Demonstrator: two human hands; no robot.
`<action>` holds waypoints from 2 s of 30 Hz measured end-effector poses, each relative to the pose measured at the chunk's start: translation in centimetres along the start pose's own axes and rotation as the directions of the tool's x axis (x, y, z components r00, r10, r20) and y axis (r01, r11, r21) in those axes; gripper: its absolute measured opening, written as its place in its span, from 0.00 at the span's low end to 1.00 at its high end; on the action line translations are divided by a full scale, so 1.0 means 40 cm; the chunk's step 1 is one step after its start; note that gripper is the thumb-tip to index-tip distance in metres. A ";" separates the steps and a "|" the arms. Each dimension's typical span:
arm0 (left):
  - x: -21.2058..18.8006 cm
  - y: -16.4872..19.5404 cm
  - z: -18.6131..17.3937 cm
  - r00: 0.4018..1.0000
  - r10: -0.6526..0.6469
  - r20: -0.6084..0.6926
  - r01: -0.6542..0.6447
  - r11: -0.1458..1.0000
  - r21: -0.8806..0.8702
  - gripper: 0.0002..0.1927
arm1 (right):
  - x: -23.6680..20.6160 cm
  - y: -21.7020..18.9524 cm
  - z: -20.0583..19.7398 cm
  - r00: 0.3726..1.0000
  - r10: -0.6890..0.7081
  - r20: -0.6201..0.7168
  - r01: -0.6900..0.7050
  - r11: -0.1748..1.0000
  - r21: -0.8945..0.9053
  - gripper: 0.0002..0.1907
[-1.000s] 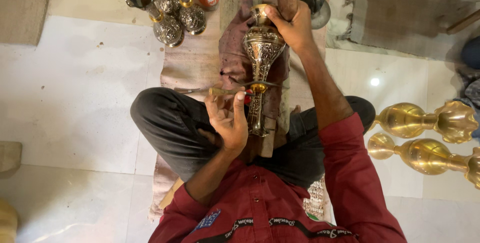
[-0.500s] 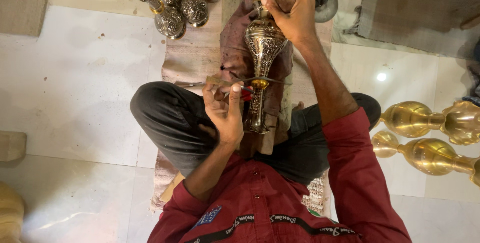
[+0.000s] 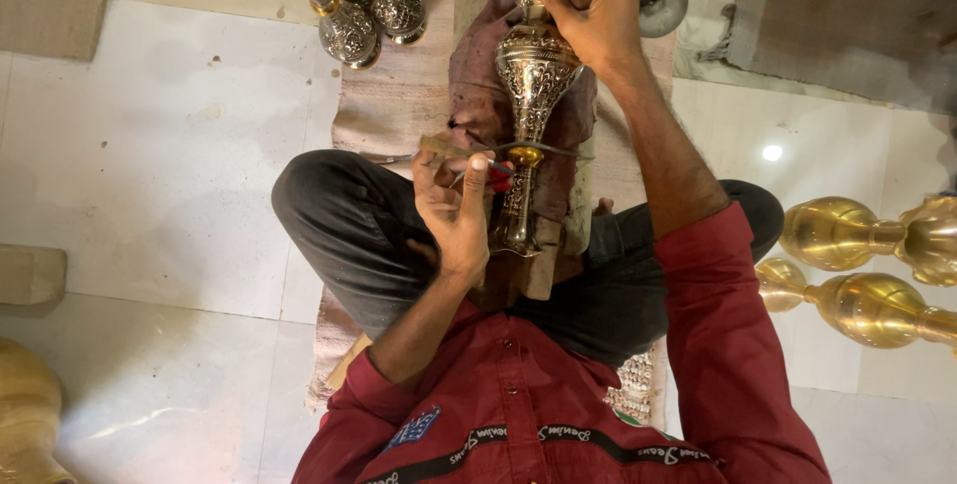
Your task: The person sits cross-legged on the floor with an engraved brass vase held in a wooden fixture on their lap. They hold a small punch against the vase surface and strike it with a wooden mallet, repositioning the punch repeatedly to work the decorative pattern around the vase body.
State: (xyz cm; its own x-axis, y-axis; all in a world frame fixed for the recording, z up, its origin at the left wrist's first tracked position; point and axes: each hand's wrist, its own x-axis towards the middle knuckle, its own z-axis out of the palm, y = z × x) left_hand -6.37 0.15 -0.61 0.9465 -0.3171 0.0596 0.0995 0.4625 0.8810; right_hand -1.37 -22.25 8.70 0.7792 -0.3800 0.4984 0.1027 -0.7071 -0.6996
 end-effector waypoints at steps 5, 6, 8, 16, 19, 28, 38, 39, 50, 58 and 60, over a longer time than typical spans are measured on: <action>-0.008 -0.003 0.017 0.999 -0.027 0.018 0.027 1.000 -0.015 0.24 | -0.010 0.007 -0.007 1.000 -0.023 -0.015 0.026 0.973 0.228 0.11; -0.005 -0.005 0.017 1.000 -0.008 0.026 0.007 0.999 0.032 0.23 | -0.009 0.007 -0.008 1.000 -0.007 -0.007 0.008 0.962 0.272 0.12; 0.005 -0.006 0.011 0.999 0.026 0.040 -0.031 0.991 0.129 0.21 | -0.002 0.004 -0.007 0.998 0.056 0.007 -0.056 0.998 -0.030 0.15; 0.019 -0.001 0.011 1.000 0.011 -0.006 -0.010 0.997 0.076 0.22 | 0.012 -0.014 -0.003 0.999 -0.050 -0.013 0.046 0.982 -0.181 0.18; 0.019 0.003 0.013 0.999 -0.045 -0.026 0.046 0.997 0.061 0.22 | 0.011 -0.014 -0.003 0.999 -0.032 -0.014 0.029 0.977 -0.213 0.19; 0.024 -0.005 0.007 1.000 0.005 0.018 -0.007 0.994 0.112 0.21 | 0.017 -0.013 0.009 0.997 0.073 0.032 -0.057 0.934 -0.351 0.22; 0.102 0.003 -0.045 0.858 0.010 0.514 -0.094 0.986 0.138 0.17 | -0.060 0.031 -0.036 0.972 -0.236 -0.006 0.202 0.843 -0.498 0.18; 0.126 0.013 -0.049 0.793 -0.026 0.609 -0.100 0.980 0.171 0.17 | -0.089 0.033 -0.049 0.957 -0.289 -0.023 0.217 0.768 -0.603 0.18; 0.251 0.071 0.025 0.102 -0.345 0.933 -0.292 0.886 0.359 0.28 | -0.424 0.004 -0.226 0.820 0.476 0.318 -0.159 0.722 -0.673 0.16; 0.260 0.083 0.059 0.020 -0.407 0.913 -0.389 0.838 0.382 0.30 | -0.497 0.004 -0.249 0.854 0.471 0.222 -0.184 0.672 -0.717 0.18; 0.259 0.087 0.060 0.028 -0.413 0.910 -0.385 0.836 0.391 0.30 | -0.502 -0.002 -0.250 0.847 0.505 0.166 -0.328 0.742 -0.585 0.16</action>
State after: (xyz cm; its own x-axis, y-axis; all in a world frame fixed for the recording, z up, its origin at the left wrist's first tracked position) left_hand 3.06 -3.51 4.19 -0.2940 -0.9536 0.0647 -0.4009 0.1845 0.8973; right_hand -23.21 -20.53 3.87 0.8143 -0.5802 -0.0164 -0.5412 -0.7487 -0.3828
